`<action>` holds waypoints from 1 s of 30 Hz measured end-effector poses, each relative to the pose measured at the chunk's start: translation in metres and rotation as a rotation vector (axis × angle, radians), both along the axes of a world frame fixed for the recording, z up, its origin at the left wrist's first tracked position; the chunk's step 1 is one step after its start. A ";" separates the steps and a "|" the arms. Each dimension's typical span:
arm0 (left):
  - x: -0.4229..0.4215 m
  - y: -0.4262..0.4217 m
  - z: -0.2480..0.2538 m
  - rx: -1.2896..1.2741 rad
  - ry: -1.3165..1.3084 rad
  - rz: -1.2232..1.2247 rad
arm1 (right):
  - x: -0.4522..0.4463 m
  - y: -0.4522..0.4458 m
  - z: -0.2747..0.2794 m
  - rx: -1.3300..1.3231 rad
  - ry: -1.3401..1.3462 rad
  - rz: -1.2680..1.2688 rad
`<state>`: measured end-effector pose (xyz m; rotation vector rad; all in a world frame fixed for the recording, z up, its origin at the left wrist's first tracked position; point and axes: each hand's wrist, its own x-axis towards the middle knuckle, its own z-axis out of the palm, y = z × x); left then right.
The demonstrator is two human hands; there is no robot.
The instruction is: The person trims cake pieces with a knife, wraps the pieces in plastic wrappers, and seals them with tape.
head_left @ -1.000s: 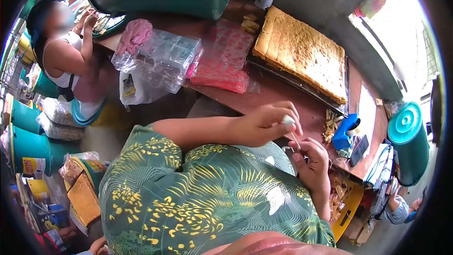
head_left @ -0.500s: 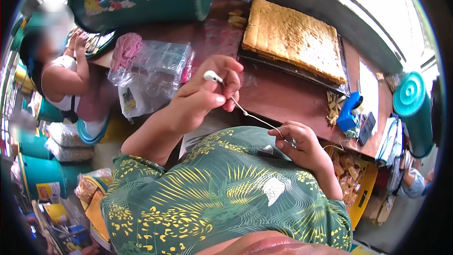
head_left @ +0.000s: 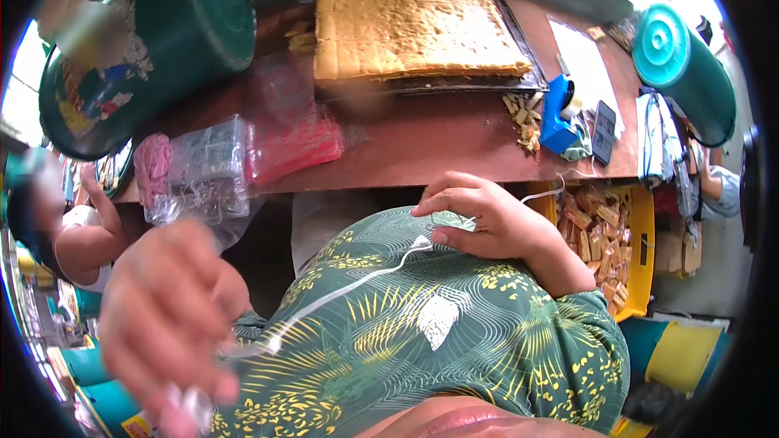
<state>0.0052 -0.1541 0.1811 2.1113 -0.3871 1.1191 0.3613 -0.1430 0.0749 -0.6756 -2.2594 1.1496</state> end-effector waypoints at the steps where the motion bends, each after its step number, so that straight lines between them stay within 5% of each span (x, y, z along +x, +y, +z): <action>1: -0.002 -0.009 0.005 0.023 -0.051 -0.013 | 0.006 0.001 0.004 0.015 -0.021 -0.008; 5: 0.040 -0.034 0.043 -0.029 -0.088 -0.075 | 0.043 0.009 0.043 0.246 -0.018 -0.172; 7: 0.052 -0.021 0.049 0.149 -0.213 -0.134 | 0.070 -0.001 0.066 0.325 0.013 -0.339; 10: 0.063 -0.015 0.054 -0.013 -0.203 -0.261 | 0.099 -0.026 0.084 0.459 0.218 -0.643; 11: 0.064 -0.008 0.046 0.212 -0.441 -0.233 | 0.106 -0.035 0.085 0.584 0.225 -0.715; 14: 0.062 -0.001 0.048 -0.090 -0.116 -0.347 | 0.160 -0.050 0.093 0.776 0.195 -0.629; 17: 0.049 -0.016 0.044 -0.137 -0.084 -0.050 | 0.181 -0.060 0.094 0.774 0.194 -0.616; 20: 0.054 0.002 0.046 -0.031 -0.087 -0.238 | 0.188 -0.059 0.091 0.741 0.206 -0.667; 23: 0.036 -0.022 0.066 -0.148 0.170 0.063 | 0.189 -0.051 0.085 0.731 0.223 -0.686; 26: 0.040 0.002 0.066 0.127 0.104 -0.012 | 0.188 -0.039 0.081 0.720 0.195 -0.804; 30: 0.048 0.002 0.070 0.052 0.143 -0.051 | 0.213 -0.019 0.069 0.590 0.202 -0.941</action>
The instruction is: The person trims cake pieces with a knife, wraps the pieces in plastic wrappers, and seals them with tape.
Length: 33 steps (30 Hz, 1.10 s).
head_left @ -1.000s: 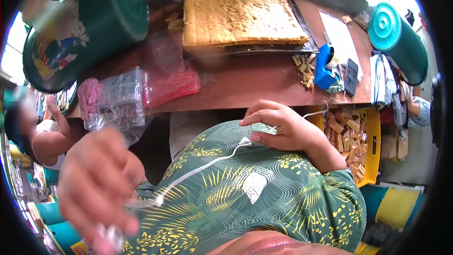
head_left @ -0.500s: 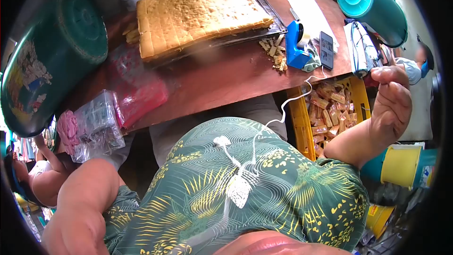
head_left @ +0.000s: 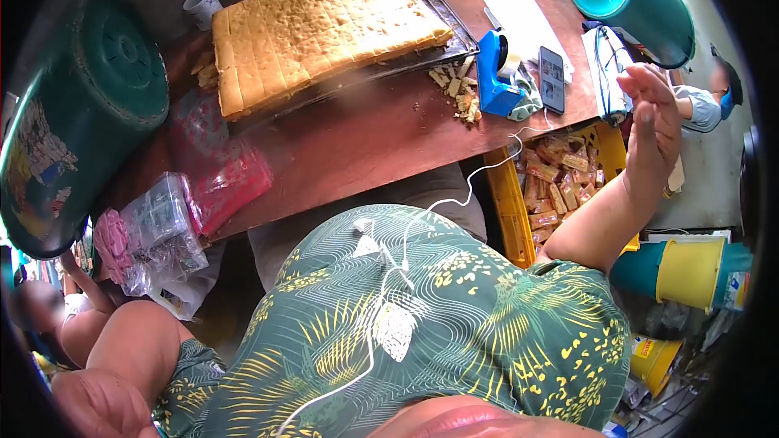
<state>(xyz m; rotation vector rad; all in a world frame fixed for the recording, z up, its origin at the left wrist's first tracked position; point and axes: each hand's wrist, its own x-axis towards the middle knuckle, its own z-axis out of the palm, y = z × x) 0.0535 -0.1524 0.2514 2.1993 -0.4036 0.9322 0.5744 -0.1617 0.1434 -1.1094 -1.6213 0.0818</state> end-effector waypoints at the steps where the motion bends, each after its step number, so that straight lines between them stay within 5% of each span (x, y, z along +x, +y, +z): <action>1: 0.001 0.000 0.002 -0.020 0.009 0.002 | 0.001 0.004 -0.002 -0.024 0.029 -0.002; 16: 0.040 0.009 0.009 -0.190 0.127 0.005 | 0.113 0.035 -0.122 -0.387 0.550 -0.281; 22: 0.052 -0.005 0.024 -0.335 0.261 0.262 | 0.158 0.056 -0.178 -0.396 0.852 -0.406; 25: 0.062 0.037 0.026 -0.205 0.338 -0.234 | 0.188 0.077 -0.216 -0.462 0.788 -0.574; 27: 0.067 0.040 0.022 -0.159 0.288 -0.336 | 0.204 0.088 -0.241 -0.498 0.712 -0.651; 33: 0.070 0.026 0.006 -0.288 0.161 -0.218 | 0.220 0.099 -0.270 -0.475 0.647 -0.532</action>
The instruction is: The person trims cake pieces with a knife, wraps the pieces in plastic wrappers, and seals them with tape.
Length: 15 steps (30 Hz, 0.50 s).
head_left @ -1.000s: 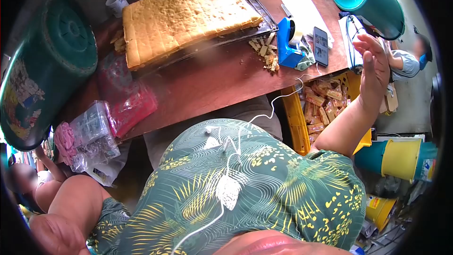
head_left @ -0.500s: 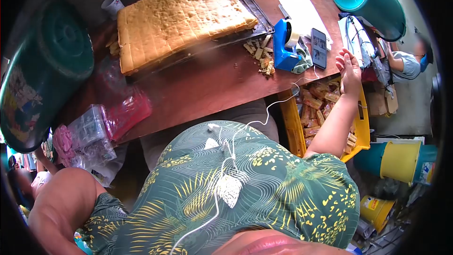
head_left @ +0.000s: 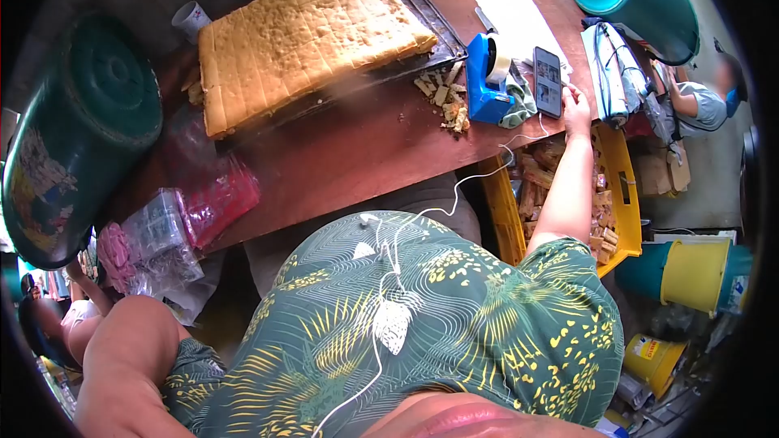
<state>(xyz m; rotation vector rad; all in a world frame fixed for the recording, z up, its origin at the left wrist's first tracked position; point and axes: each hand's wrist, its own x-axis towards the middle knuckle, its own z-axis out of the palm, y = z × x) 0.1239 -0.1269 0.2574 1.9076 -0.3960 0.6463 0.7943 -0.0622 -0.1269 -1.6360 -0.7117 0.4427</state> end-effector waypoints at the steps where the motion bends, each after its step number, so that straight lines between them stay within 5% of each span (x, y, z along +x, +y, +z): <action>1: 0.001 0.003 -0.002 0.004 -0.013 -0.012 | 0.002 0.001 -0.001 -0.008 -0.021 0.010; 8: 0.013 0.008 -0.016 0.035 -0.170 -0.021 | 0.005 0.003 -0.003 -0.085 -0.095 0.050; 15: -0.016 -0.013 -0.037 0.062 -0.136 0.539 | -0.020 0.004 0.018 -0.157 -0.090 0.046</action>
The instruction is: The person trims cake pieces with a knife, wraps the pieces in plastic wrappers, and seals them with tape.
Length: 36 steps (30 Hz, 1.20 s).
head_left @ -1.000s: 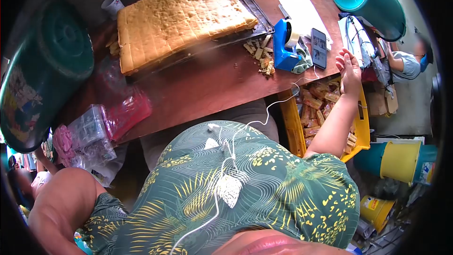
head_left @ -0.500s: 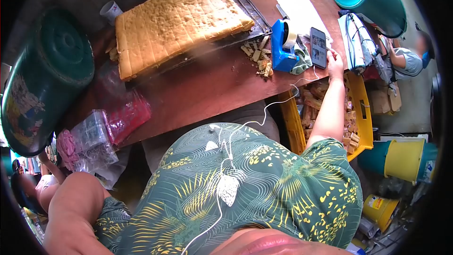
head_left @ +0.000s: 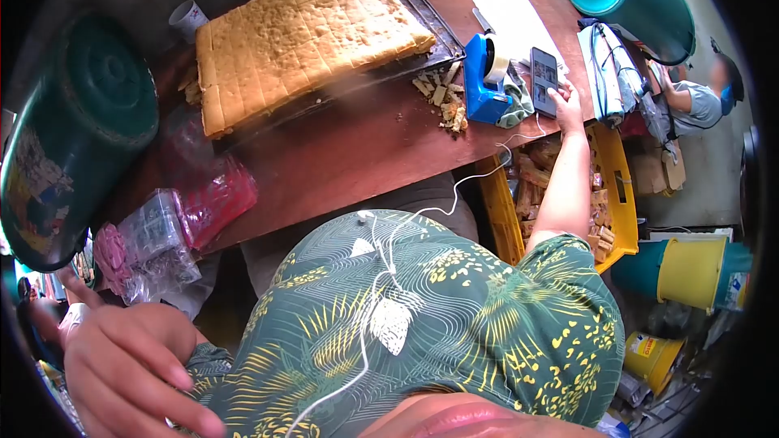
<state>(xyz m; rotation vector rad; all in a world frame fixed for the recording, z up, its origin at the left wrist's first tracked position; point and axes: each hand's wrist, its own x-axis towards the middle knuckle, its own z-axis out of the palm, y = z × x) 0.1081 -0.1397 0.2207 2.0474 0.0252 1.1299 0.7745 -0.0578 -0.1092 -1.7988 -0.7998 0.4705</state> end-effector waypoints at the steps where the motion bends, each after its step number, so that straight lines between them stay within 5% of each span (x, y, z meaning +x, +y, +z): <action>1: -0.013 -0.001 -0.006 -0.021 -0.014 0.044 | -0.002 0.000 0.002 -0.021 -0.011 -0.009; 8: -0.124 0.001 -0.059 -0.215 -0.206 0.325 | 0.005 0.011 -0.012 -0.075 -0.188 0.039; 12: -0.151 -0.001 -0.094 -0.329 -0.336 0.390 | -0.007 0.015 0.009 -0.064 0.012 0.072; 20: -0.120 0.018 -0.135 -0.454 -0.299 0.453 | -0.036 0.043 0.029 -0.645 -0.819 -0.105; 26: -0.094 0.024 -0.164 -0.481 -0.282 0.483 | -0.027 0.065 0.041 -0.585 -0.618 0.108; 27: -0.090 0.023 -0.167 -0.515 -0.249 0.524 | 0.011 0.070 0.015 -0.514 -0.718 0.060; 29: -0.085 0.020 -0.175 -0.612 -0.230 0.539 | -0.020 0.049 0.052 -0.548 -0.452 -0.095; 30: -0.083 0.019 -0.180 -0.674 -0.240 0.506 | 0.052 0.057 -0.005 -0.334 -0.417 -0.120; 34: -0.072 0.018 -0.192 -0.854 -0.110 0.482 | 0.026 -0.020 0.044 -0.022 0.281 0.032; 36: -0.062 0.021 -0.200 -0.942 -0.080 0.417 | -0.037 -0.052 0.090 0.121 0.138 0.225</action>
